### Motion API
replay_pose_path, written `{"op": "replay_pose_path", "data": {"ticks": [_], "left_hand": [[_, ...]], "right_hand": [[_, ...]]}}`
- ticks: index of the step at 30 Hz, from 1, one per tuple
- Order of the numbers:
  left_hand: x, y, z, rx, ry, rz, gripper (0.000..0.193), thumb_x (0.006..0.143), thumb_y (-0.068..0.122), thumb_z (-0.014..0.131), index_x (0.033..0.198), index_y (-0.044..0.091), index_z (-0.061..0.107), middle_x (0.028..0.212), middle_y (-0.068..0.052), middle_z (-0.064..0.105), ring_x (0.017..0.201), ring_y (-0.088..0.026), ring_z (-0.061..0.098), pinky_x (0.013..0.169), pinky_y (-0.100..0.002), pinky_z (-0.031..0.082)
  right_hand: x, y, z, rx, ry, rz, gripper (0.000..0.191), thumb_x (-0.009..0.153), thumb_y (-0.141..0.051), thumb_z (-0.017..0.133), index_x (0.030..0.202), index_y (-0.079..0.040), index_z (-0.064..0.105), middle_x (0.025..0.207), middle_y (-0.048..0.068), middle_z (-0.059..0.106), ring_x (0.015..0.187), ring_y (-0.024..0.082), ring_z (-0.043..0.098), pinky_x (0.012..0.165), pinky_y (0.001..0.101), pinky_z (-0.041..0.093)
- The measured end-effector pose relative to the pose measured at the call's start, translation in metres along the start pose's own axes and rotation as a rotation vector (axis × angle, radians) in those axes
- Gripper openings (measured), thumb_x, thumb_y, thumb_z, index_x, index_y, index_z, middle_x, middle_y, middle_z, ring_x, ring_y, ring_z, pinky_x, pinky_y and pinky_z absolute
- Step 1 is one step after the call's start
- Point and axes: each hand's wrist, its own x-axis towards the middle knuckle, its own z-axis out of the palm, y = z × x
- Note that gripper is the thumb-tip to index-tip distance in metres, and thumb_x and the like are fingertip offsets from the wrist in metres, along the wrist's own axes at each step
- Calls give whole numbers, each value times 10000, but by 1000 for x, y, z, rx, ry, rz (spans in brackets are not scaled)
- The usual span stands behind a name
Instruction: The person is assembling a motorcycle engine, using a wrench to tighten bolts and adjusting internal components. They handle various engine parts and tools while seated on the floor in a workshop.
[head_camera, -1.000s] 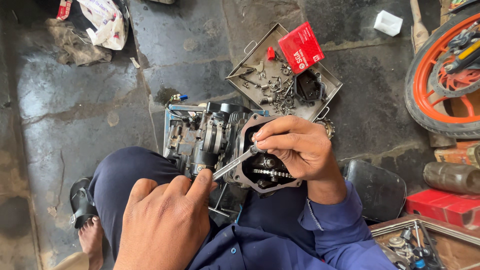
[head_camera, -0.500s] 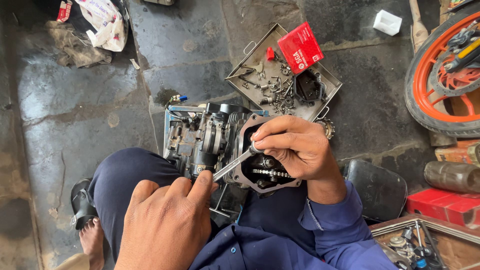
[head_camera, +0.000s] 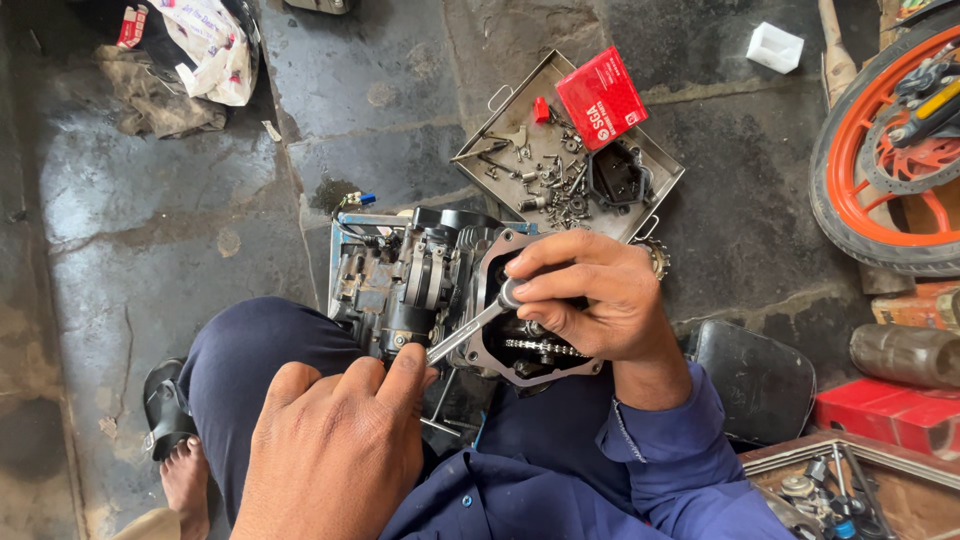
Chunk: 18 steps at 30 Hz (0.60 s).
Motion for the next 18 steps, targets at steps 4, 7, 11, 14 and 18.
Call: {"op": "replay_pose_path", "data": {"ticks": [4,7,11,14,18], "left_hand": [[0,0,0,4,1,11,259,846,296,693,1052,148,745,594,-36,579,466,-244,586,548,-383,374],[0,1,-1,5,-16,12,250,850,295,688,1043,145,742,592,-36,578,457,-246,578,541,-378,374],[0,4,-3,19,-80,-13,233,866,302,677,1031,149,737,589,-35,580,441,-248,572,522,-375,374],[1,3,-3,16,-57,-2,245,861,301,677,1035,139,737,583,-33,578,428,-248,563,511,-372,375],[1,2,-1,1,-36,1,251,857,295,679,1039,134,738,581,-35,577,425,-247,563,509,-374,375]], "right_hand": [[-6,6,3,256,167,92,161,940,-130,795,978,15,737,1079,164,717,920,166,754,781,258,633],[-10,7,3,251,209,101,164,968,-118,794,998,28,723,1118,168,692,959,178,740,803,265,633],[-8,8,2,184,120,34,145,933,-111,806,969,6,729,1089,163,713,887,171,747,746,240,622],[-4,8,1,182,70,4,141,921,-116,794,974,1,735,1073,162,726,902,190,757,744,244,629],[-1,6,1,127,11,-10,159,923,-112,797,993,16,732,1058,168,736,920,215,762,752,255,627]]}}
